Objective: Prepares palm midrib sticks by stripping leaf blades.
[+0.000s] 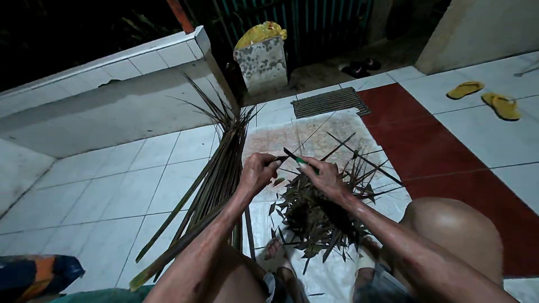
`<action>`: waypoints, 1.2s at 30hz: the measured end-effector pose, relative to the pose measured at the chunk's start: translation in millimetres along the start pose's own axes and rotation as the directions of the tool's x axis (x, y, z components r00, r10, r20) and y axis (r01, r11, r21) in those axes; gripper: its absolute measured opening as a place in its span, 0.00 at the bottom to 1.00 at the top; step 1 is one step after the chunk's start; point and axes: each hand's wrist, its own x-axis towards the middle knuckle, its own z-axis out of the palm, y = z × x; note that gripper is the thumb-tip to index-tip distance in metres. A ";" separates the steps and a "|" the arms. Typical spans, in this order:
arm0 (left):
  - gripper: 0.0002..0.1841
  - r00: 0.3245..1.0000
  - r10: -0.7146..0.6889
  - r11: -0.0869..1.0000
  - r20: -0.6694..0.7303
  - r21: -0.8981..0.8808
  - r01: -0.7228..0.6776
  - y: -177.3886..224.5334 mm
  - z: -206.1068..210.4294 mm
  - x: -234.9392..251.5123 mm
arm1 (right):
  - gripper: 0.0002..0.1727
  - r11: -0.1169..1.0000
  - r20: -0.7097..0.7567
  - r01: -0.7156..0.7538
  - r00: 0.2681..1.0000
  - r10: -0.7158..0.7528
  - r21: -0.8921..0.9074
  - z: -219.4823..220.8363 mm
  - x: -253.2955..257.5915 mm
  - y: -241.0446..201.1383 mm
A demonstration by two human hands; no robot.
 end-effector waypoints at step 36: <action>0.13 0.927 0.256 0.957 0.276 -0.207 -0.202 21.7 -7.7 -28.6 | 0.20 0.806 -0.193 -0.006 0.970 0.150 0.592 -10.4 -38.8 -57.1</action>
